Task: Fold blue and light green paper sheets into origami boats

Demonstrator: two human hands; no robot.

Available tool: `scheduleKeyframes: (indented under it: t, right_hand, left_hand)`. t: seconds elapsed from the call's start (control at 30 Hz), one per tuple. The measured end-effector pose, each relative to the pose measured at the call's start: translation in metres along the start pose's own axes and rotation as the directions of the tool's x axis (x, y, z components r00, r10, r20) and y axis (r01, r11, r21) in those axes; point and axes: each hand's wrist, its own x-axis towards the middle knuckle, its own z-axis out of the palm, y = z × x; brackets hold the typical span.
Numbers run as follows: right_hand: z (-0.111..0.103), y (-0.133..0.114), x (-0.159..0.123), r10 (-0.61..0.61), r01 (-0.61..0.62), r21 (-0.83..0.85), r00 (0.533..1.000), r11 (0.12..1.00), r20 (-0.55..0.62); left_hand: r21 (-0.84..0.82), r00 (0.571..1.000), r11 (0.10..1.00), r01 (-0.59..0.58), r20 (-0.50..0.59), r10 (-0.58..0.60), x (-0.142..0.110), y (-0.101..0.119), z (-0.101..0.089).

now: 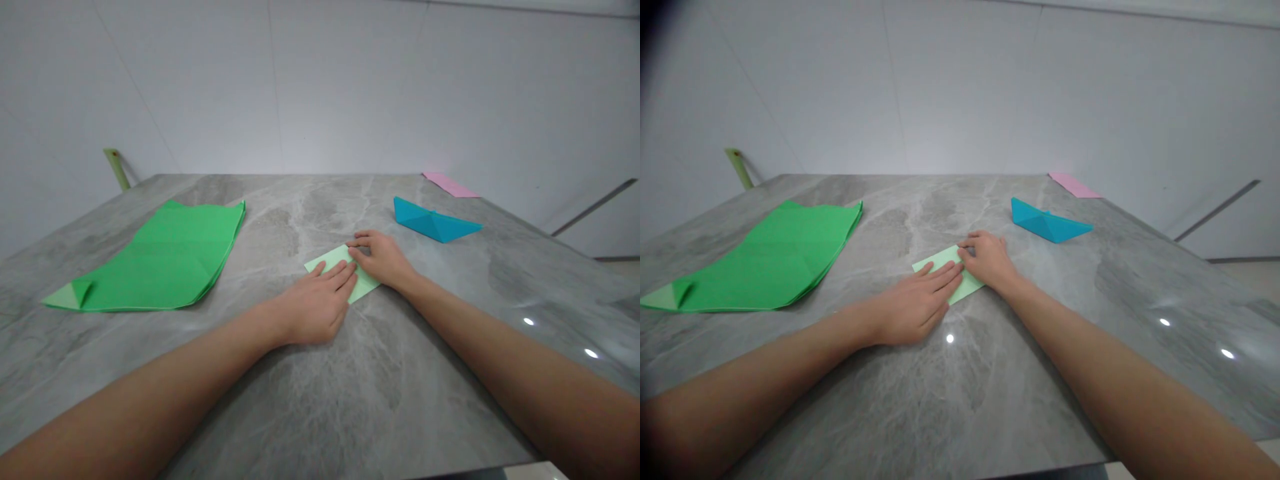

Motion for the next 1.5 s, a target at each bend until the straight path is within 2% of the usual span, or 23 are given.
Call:
scheduleKeyframes:
  t: [0.13, 0.3, 0.33, 0.4, 0.47, 0.53, 0.6, 0.77, 0.9, 1.03, 1.17, 1.33, 1.43, 1.5]
  right_hand:
    - [0.000, 0.006, 0.001, 0.011, -0.009, 0.067, 0.999, 0.998, -0.037]
    - [-0.004, 0.005, -0.004, 0.077, -0.064, 0.139, 0.993, 0.988, -0.090]
    - [-0.005, 0.004, -0.005, 0.091, -0.078, 0.145, 0.992, 0.986, -0.085]
    - [-0.008, 0.001, -0.006, 0.109, -0.099, 0.158, 0.993, 0.982, -0.052]
    - [-0.011, -0.001, -0.008, 0.110, -0.107, 0.175, 0.994, 0.979, -0.006]
    - [-0.012, -0.003, -0.010, 0.089, -0.095, 0.207, 0.995, 0.974, 0.037]
    - [-0.013, -0.004, -0.011, 0.050, -0.066, 0.242, 0.996, 0.968, 0.072]
    - [-0.011, -0.007, -0.015, -0.039, 0.011, 0.304, 0.995, 0.953, 0.088]
    - [-0.009, -0.008, -0.014, -0.014, -0.014, 0.310, 0.996, 0.950, 0.088]
    - [-0.010, -0.007, -0.014, 0.000, -0.030, 0.336, 0.996, 0.941, 0.089]
    - [-0.011, -0.007, -0.015, 0.019, -0.044, 0.413, 0.998, 0.910, 0.067]
    - [-0.010, -0.007, -0.016, 0.013, -0.025, 0.480, 1.000, 0.877, 0.028]
    - [-0.009, -0.007, -0.016, 0.002, -0.014, 0.496, 1.000, 0.868, 0.025]
    - [-0.009, -0.007, -0.016, -0.010, -0.008, 0.496, 0.999, 0.868, 0.034]
  left_hand:
    - [-0.065, 0.993, 0.991, -0.115, 0.018, 0.116, 0.000, 0.002, -0.001]
    - [-0.184, 0.965, 0.954, -0.238, -0.160, 0.210, -0.007, -0.010, 0.000]
    - [-0.196, 0.960, 0.953, -0.232, -0.206, 0.192, -0.010, -0.014, -0.001]
    - [-0.192, 0.953, 0.973, -0.130, -0.295, 0.069, -0.014, -0.023, -0.003]
    - [-0.175, 0.923, 0.984, 0.020, -0.376, -0.086, -0.016, -0.032, -0.005]
    - [-0.165, 0.884, 0.982, 0.095, -0.439, -0.160, -0.015, -0.039, -0.003]
    - [-0.149, 0.864, 0.985, 0.082, -0.482, -0.145, -0.012, -0.045, 0.001]
    - [-0.099, 0.855, 0.992, -0.081, -0.518, 0.018, -0.008, -0.051, 0.010]
    - [-0.073, 0.841, 0.995, -0.068, -0.541, 0.017, -0.009, -0.051, 0.012]
    - [-0.110, 0.859, 0.994, -0.018, -0.510, -0.041, -0.011, -0.050, 0.012]
    - [-0.181, 0.911, 0.983, -0.005, -0.406, -0.071, -0.014, -0.048, 0.008]
    - [-0.185, 0.962, 0.982, 0.035, -0.259, -0.083, -0.017, -0.043, 0.002]
    - [-0.168, 0.977, 0.983, 0.079, -0.182, -0.110, -0.018, -0.039, -0.001]
    - [-0.134, 0.978, 0.988, 0.078, -0.179, -0.102, -0.018, -0.037, -0.003]
